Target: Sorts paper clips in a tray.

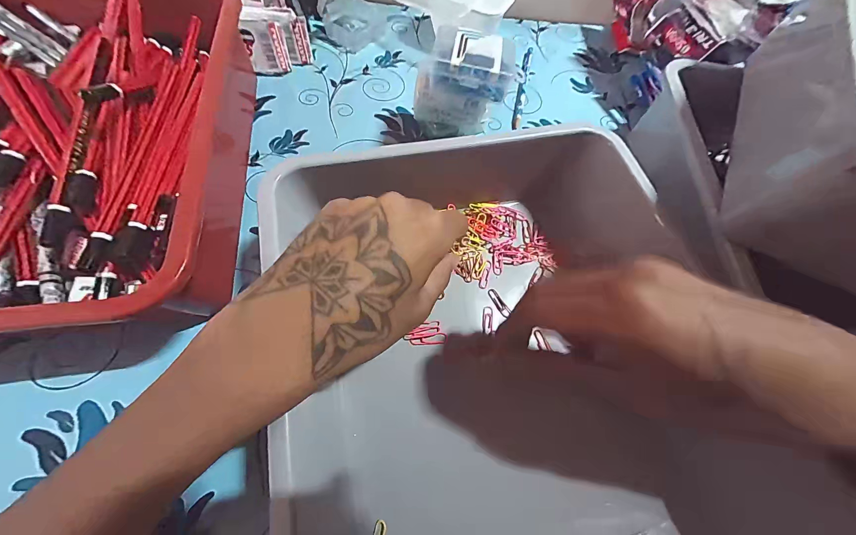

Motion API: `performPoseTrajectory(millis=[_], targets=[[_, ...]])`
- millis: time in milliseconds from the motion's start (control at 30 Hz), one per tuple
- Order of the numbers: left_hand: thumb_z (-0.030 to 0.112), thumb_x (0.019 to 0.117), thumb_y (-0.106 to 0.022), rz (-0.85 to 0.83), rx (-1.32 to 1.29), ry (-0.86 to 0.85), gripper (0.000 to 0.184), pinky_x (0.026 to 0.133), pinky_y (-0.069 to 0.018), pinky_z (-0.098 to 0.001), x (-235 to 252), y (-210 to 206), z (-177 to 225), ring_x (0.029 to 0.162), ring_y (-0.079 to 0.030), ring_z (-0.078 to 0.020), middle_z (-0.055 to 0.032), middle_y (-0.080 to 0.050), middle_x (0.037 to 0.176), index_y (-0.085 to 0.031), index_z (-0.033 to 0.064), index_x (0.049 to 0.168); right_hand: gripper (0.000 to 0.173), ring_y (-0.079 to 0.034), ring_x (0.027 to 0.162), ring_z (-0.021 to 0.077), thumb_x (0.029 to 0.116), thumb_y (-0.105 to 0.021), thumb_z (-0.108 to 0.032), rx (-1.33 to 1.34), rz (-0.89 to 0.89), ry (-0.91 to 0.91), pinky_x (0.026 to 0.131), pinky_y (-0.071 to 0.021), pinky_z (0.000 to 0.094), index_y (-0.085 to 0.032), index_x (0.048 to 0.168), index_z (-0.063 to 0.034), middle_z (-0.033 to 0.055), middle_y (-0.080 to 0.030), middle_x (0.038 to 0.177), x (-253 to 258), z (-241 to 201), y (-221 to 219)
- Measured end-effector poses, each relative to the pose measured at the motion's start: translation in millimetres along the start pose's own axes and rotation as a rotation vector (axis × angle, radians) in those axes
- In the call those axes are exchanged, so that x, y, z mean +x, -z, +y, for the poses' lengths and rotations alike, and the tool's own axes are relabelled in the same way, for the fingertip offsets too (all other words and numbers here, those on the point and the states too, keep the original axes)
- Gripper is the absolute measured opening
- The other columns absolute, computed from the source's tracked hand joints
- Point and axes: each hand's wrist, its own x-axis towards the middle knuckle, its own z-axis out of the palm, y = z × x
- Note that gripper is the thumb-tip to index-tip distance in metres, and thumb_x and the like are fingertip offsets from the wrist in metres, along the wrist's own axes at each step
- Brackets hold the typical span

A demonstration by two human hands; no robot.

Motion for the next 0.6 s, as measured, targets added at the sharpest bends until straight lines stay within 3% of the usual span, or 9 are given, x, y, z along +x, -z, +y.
performPoseTrajectory(millis=[33, 67, 133, 233, 333, 600], targets=[[0.026, 0.1018, -0.046, 0.011, 0.007, 0.005, 0.032, 0.055, -0.0472, -0.0424, 1, 1, -1, 0.068, -0.066, -0.0241, -0.0061, -0.066, 0.079, -0.072, 0.0099, 0.108, 0.026, -0.056, 0.068, -0.0033, 0.1044, -0.052, -0.029, 0.039, -0.025, 0.025, 0.058, -0.0457, 0.013, -0.074, 0.112, -0.0175, -0.01, -0.065, 0.082, -2, -8, 1], [0.026, 0.1022, -0.045, 0.01, 0.005, 0.006, 0.032, 0.054, -0.0459, -0.0417, 1, 1, -1, 0.066, -0.064, -0.0235, -0.0058, -0.065, 0.077, -0.072, 0.0102, 0.108, 0.026, -0.057, 0.069, -0.0025, 0.1048, -0.05, -0.027, 0.008, -0.024, 0.033, 0.058, -0.0464, 0.0135, -0.073, 0.112, -0.0165, -0.0095, -0.066, 0.083, -3, -15, 2], [0.027, 0.1019, -0.045, -0.008, -0.004, -0.008, 0.033, 0.054, -0.0465, -0.0418, 1, -2, 0, 0.067, -0.065, -0.0233, -0.0056, -0.065, 0.078, -0.072, 0.0109, 0.109, 0.022, -0.059, 0.065, 0.0028, 0.0985, -0.051, -0.021, -0.176, 0.016, -0.02, 0.051, -0.0454, 0.0207, -0.073, 0.097, -0.0178, -0.0083, -0.064, 0.079, -3, -15, 8], [0.03, 0.1016, -0.045, -0.037, -0.011, -0.018, 0.032, 0.055, -0.0483, -0.0403, -1, -5, 0, 0.069, -0.066, -0.02, -0.0027, -0.067, 0.081, -0.072, 0.0143, 0.107, 0.013, -0.063, 0.064, 0.0095, 0.0897, -0.059, -0.02, -0.279, -0.053, -0.142, 0.048, -0.0469, 0.0299, -0.072, 0.088, -0.0194, -0.005, -0.065, 0.081, -3, 3, 11], [0.031, 0.1029, -0.047, -0.066, -0.008, -0.011, 0.03, 0.056, -0.0489, -0.0391, -2, -2, 2, 0.07, -0.066, -0.0192, -0.0017, -0.067, 0.082, -0.071, 0.0145, 0.106, 0.011, -0.061, 0.065, 0.009, 0.0902, -0.063, -0.026, -0.214, -0.1, -0.145, 0.049, -0.0472, 0.0283, -0.073, 0.087, -0.0209, -0.0056, -0.062, 0.077, 1, 14, 1], [0.031, 0.1015, -0.047, -0.115, -0.016, -0.004, 0.03, 0.057, -0.05, -0.042, -1, -4, 2, 0.072, -0.067, -0.021, -0.0022, -0.067, 0.082, -0.071, 0.0145, 0.109, 0.018, -0.056, 0.057, 0.0099, 0.0911, -0.059, -0.03, -0.283, -0.158, -0.107, 0.046, -0.0429, 0.0273, -0.069, 0.091, -0.015, -0.0027, -0.057, 0.076, 2, 17, -7]])
